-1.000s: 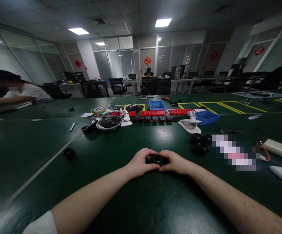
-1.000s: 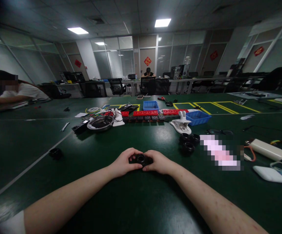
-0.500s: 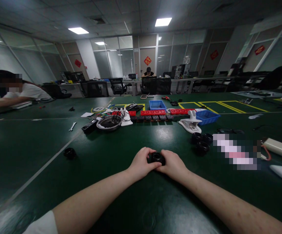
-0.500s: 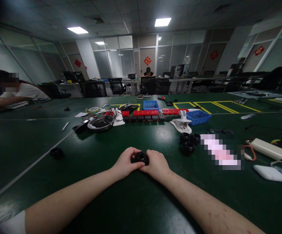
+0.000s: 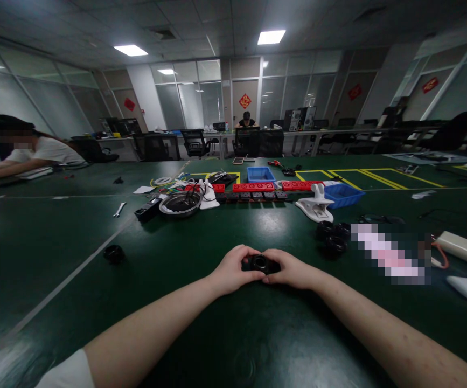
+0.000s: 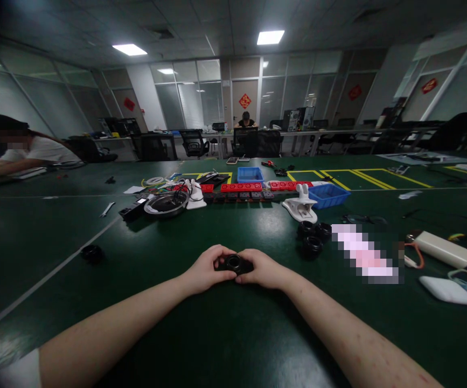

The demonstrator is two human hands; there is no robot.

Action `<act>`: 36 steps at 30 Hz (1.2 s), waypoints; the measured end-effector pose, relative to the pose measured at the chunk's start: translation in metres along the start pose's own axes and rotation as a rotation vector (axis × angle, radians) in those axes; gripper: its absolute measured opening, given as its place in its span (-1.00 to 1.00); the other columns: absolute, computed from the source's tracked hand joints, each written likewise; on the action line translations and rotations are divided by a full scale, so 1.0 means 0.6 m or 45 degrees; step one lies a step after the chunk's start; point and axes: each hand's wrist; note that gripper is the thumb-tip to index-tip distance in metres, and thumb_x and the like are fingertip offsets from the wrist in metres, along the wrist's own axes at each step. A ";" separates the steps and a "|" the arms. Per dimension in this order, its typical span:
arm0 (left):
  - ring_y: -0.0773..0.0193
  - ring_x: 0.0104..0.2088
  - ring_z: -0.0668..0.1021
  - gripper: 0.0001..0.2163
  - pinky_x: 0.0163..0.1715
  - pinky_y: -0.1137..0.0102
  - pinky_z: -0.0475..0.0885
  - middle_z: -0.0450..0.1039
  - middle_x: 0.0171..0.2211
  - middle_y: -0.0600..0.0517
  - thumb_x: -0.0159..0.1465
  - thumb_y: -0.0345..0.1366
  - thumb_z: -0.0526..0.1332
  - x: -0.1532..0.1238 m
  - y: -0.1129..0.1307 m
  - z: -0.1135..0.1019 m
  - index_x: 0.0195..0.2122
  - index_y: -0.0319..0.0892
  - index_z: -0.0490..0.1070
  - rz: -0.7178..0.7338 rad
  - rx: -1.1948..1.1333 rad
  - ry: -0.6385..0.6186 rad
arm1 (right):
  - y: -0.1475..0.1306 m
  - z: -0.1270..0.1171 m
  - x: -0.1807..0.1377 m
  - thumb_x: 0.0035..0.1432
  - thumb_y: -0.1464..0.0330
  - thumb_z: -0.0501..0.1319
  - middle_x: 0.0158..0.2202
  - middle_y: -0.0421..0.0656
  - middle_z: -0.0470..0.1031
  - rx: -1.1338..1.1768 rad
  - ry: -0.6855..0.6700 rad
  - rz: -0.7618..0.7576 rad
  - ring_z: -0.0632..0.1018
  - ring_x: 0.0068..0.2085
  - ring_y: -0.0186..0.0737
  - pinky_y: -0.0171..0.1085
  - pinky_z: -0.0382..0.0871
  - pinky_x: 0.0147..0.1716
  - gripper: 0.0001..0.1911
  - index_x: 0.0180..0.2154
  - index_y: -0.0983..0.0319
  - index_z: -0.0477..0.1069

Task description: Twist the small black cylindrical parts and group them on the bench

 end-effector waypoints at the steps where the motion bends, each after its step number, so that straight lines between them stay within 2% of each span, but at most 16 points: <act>1: 0.30 -0.36 0.36 -0.67 -0.40 0.45 0.30 0.28 -0.34 0.05 -0.03 -0.25 0.31 0.001 -0.001 -0.001 -0.22 -0.17 0.36 0.009 0.004 -0.020 | -0.001 -0.002 0.000 -0.14 0.37 0.28 -0.32 -0.19 0.37 0.012 -0.012 0.009 0.40 -0.28 -0.22 -0.30 0.25 -0.30 -0.66 -0.22 0.28 0.36; 7: 0.34 -0.41 0.32 -0.65 -0.44 0.49 0.26 0.27 -0.36 0.07 -0.01 -0.23 0.30 0.003 -0.004 -0.007 -0.18 -0.16 0.36 0.063 0.022 -0.088 | -0.005 -0.007 -0.001 -0.14 0.38 0.28 -0.34 -0.20 0.34 -0.052 -0.079 -0.017 0.37 -0.28 -0.22 -0.31 0.23 -0.30 -0.71 -0.28 0.28 0.38; 12: 0.36 -0.45 0.30 -0.64 -0.46 0.50 0.24 0.25 -0.39 0.09 -0.02 -0.22 0.31 0.002 -0.006 -0.005 -0.19 -0.16 0.36 0.065 0.019 -0.078 | -0.001 -0.005 0.000 -0.15 0.35 0.29 -0.37 -0.21 0.32 -0.077 -0.060 -0.006 0.36 -0.30 -0.22 -0.31 0.22 -0.32 -0.74 -0.33 0.28 0.39; 17: 0.36 -0.45 0.29 -0.65 -0.48 0.49 0.22 0.24 -0.40 0.09 -0.04 -0.20 0.32 -0.002 -0.004 0.001 -0.22 -0.18 0.36 0.049 0.024 -0.039 | -0.002 0.005 -0.001 -0.25 0.33 0.34 -0.41 -0.23 0.31 -0.054 0.034 0.127 0.36 -0.37 -0.27 -0.36 0.19 -0.44 -0.66 -0.36 0.29 0.34; 21: 0.35 -0.45 0.29 -0.65 -0.47 0.48 0.23 0.24 -0.39 0.08 -0.07 -0.24 0.34 -0.004 0.000 0.007 -0.25 -0.19 0.35 -0.027 0.043 0.036 | -0.006 0.023 0.000 -0.28 0.23 0.33 -0.47 -0.24 0.29 -0.252 0.183 0.209 0.34 -0.44 -0.29 -0.38 0.12 -0.53 -0.64 -0.45 0.27 0.28; 24: 0.33 -0.42 0.31 -0.66 -0.44 0.47 0.25 0.26 -0.37 0.08 -0.08 -0.29 0.34 -0.006 0.003 0.010 -0.26 -0.19 0.34 -0.075 0.055 0.090 | -0.009 0.036 0.001 -0.24 0.21 0.30 -0.47 -0.20 0.31 -0.472 0.304 0.196 0.34 -0.42 -0.27 -0.35 0.14 -0.47 -0.67 -0.48 0.26 0.26; 27: 0.32 -0.41 0.33 -0.67 -0.42 0.46 0.26 0.27 -0.36 0.07 -0.07 -0.29 0.33 -0.006 0.005 0.011 -0.27 -0.19 0.34 -0.069 0.078 0.104 | -0.012 0.042 0.001 -0.20 0.20 0.28 -0.44 -0.16 0.34 -0.588 0.348 0.174 0.36 -0.37 -0.22 -0.30 0.17 -0.39 -0.68 -0.44 0.27 0.28; 31: 0.31 -0.39 0.34 -0.67 -0.41 0.46 0.27 0.28 -0.35 0.06 -0.05 -0.25 0.32 -0.003 0.005 0.006 -0.25 -0.20 0.34 -0.002 0.079 0.049 | -0.011 0.032 -0.002 -0.20 0.12 0.27 -0.36 -0.13 0.35 -0.499 0.257 0.107 0.37 -0.31 -0.17 -0.27 0.19 -0.35 -0.57 -0.30 0.26 0.33; 33: 0.29 -0.35 0.35 -0.68 -0.40 0.46 0.27 0.29 -0.34 0.05 -0.02 -0.23 0.31 -0.001 0.005 0.001 -0.25 -0.19 0.34 0.044 0.080 0.012 | -0.008 0.021 -0.002 -0.19 0.16 0.29 -0.33 -0.14 0.36 -0.393 0.176 0.039 0.38 -0.29 -0.17 -0.27 0.20 -0.33 -0.55 -0.23 0.24 0.34; 36: 0.27 -0.32 0.36 -0.70 -0.38 0.45 0.27 0.31 -0.32 0.04 0.00 -0.24 0.30 0.000 0.006 -0.007 -0.24 -0.18 0.35 0.092 0.079 -0.040 | -0.003 0.007 -0.002 -0.17 0.28 0.30 -0.33 -0.17 0.36 -0.225 0.054 -0.022 0.38 -0.28 -0.18 -0.28 0.22 -0.31 -0.63 -0.25 0.25 0.36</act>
Point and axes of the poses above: each hand's wrist, its own x-axis towards the middle knuckle, its own z-axis out of the palm, y = z × x
